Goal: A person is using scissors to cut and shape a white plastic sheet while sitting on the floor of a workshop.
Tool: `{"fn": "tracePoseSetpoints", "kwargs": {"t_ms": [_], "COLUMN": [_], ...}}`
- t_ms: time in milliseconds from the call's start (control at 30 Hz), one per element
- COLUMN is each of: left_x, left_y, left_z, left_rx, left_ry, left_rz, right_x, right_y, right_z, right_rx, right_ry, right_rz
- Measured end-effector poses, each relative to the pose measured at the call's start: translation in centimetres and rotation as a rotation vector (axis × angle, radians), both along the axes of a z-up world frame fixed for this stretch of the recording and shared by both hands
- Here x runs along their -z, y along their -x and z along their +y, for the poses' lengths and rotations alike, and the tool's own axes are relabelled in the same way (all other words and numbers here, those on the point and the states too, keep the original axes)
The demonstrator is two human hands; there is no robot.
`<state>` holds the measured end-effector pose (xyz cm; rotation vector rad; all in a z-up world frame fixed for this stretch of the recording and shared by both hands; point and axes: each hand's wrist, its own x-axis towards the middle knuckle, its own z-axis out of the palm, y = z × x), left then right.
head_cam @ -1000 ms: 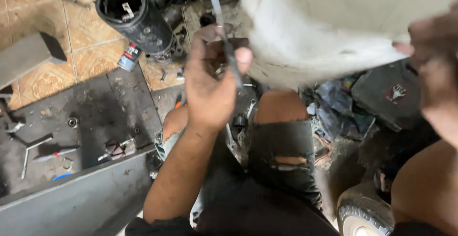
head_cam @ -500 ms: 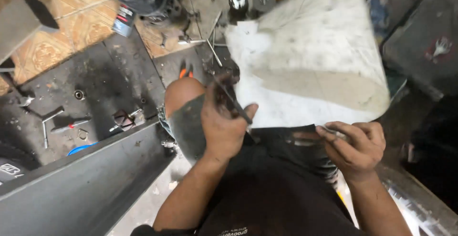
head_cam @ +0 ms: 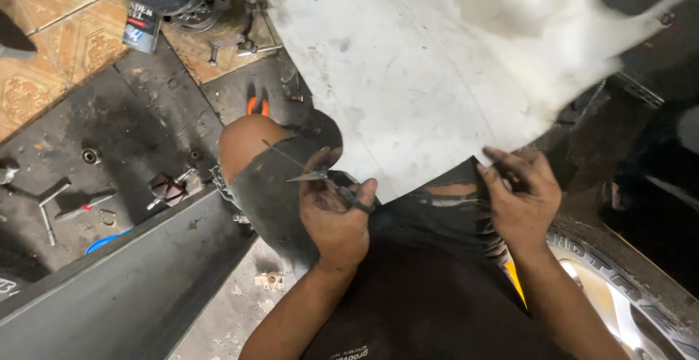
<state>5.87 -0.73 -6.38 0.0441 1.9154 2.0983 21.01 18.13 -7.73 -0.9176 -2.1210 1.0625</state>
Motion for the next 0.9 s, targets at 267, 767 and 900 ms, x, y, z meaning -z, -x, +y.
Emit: {"fn": "tracePoseSetpoints", "kwargs": {"t_ms": [267, 767, 900], "left_x": [0.0, 0.6, 1.3], "left_y": [-0.3, -3.2, -2.8], "left_z": [-1.1, 1.6, 1.0], "left_rx": [0.018, 0.013, 0.076], "left_ry": [0.104, 0.019, -0.032], "left_rz": [0.106, -0.010, -0.034], "right_x": [-0.8, -3.5, -4.5], "right_y": [0.1, 4.4, 5.4], "right_z": [0.8, -4.3, -1.6], "right_rx": [0.073, -0.077, -0.137], "right_ry": [0.562, 0.560, 0.636], "right_rz": [0.096, 0.024, -0.051]}}
